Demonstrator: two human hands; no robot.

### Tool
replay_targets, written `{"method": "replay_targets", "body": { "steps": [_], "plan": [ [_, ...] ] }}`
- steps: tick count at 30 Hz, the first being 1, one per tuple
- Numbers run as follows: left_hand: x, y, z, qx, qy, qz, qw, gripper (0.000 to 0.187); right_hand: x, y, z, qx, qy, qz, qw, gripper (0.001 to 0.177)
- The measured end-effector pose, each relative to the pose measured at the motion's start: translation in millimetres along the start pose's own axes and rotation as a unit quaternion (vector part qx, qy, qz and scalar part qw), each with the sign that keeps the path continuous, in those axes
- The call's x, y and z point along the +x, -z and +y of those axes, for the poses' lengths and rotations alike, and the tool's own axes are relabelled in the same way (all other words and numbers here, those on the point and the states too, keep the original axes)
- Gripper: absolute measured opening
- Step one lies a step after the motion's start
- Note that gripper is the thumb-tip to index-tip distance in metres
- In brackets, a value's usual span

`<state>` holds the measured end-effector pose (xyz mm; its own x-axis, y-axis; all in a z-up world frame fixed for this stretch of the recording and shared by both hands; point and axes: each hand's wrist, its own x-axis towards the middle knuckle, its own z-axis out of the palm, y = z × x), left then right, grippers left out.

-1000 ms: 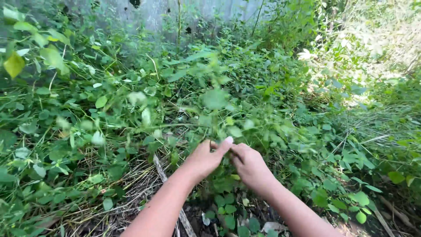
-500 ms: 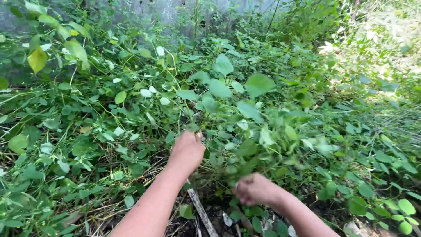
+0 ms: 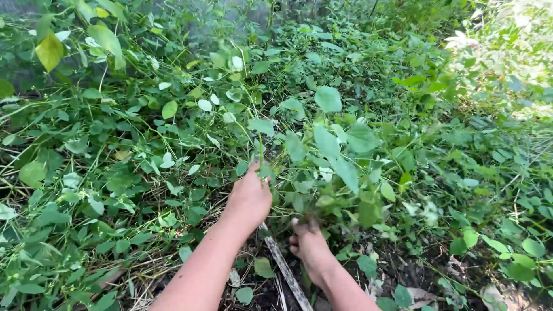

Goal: Manually pulling weeds and unwanted plants from a garden plot.

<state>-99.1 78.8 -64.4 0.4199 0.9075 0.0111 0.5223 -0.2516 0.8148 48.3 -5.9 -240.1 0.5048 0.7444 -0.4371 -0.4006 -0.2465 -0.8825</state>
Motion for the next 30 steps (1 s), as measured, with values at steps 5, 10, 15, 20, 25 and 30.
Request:
{"method": "replay_targets", "body": {
  "steps": [5, 10, 15, 20, 25, 30],
  "plan": [
    [3.5, -3.5, -1.7, 0.026, 0.007, 0.000, 1.000, 0.045, -1.0, -9.1, 0.6, 0.000, 0.000, -0.023, 1.000, 0.039],
    [-1.5, -4.2, 7.6, 0.021, 0.007, -0.008, 1.000, 0.049, -5.0, -6.3, 19.4, -0.071, -0.019, -0.052, 0.996, 0.050],
    [-13.2, 10.9, 25.8, 0.045, 0.052, -0.034, 0.997, 0.052, -28.5, -25.7, 8.6, -0.152, -0.020, -0.007, 0.988, 0.042],
    [7.0, -8.8, -1.9, 0.023, -0.007, -0.004, 1.000, 0.051, -14.2, -20.7, 22.8, -0.250, 0.051, 0.053, 0.965, 0.047],
    [14.6, -15.1, 8.8, 0.044, 0.008, -0.017, 0.999, 0.056, -23.3, -15.1, 4.9, -0.282, 0.027, 0.035, 0.958, 0.052],
    [29.0, -36.1, -2.4, 0.033, -0.026, -0.002, 0.999, 0.046, -5.8, 27.2, -23.0, -0.491, 0.126, 0.031, 0.862, 0.052]
  ]
}}
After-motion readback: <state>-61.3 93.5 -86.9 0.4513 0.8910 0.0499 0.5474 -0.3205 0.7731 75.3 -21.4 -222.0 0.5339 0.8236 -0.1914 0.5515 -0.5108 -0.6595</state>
